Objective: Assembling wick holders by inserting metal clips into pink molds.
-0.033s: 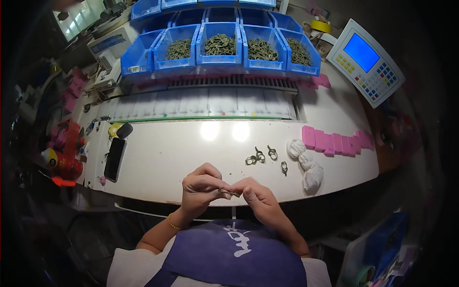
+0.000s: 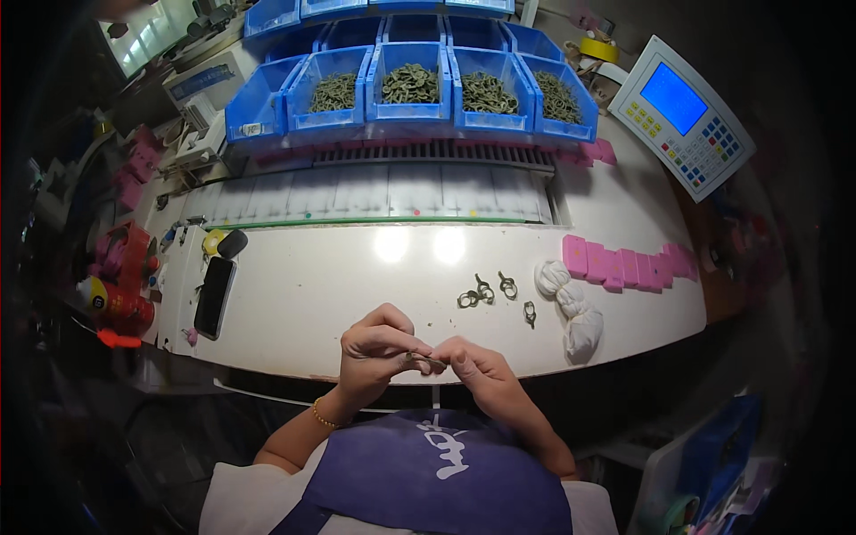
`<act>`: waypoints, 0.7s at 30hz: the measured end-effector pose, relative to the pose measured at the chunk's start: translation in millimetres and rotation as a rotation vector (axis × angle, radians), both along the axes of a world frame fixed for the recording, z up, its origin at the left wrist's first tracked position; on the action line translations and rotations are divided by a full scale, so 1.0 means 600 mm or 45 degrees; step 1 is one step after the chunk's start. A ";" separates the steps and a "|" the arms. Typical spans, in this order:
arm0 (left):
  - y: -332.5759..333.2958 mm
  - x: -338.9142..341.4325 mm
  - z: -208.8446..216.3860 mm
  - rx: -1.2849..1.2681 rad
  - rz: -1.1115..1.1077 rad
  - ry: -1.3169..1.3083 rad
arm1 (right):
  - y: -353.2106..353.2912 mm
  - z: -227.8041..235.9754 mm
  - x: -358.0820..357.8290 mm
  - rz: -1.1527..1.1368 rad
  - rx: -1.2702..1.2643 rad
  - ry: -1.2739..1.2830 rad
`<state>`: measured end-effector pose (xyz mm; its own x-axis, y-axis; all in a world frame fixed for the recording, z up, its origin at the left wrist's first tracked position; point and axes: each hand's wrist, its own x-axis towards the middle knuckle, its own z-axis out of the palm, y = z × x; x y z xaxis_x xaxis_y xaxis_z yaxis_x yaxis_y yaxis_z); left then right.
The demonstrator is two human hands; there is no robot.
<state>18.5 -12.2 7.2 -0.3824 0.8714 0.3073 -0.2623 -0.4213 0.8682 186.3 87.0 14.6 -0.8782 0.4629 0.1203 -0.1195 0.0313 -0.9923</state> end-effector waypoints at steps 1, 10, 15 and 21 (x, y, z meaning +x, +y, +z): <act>-0.001 -0.003 -0.004 0.009 0.006 0.048 | -0.002 -0.005 -0.003 0.188 -0.490 0.048; -0.004 -0.007 -0.004 -0.124 -0.002 0.075 | -0.005 0.012 -0.002 0.275 -0.872 -0.019; -0.023 -0.013 0.008 -0.287 0.031 0.036 | -0.014 0.014 -0.003 -0.002 -0.549 -0.065; -0.028 -0.005 0.036 -0.377 0.068 0.026 | -0.021 0.006 -0.005 -0.093 -0.383 -0.021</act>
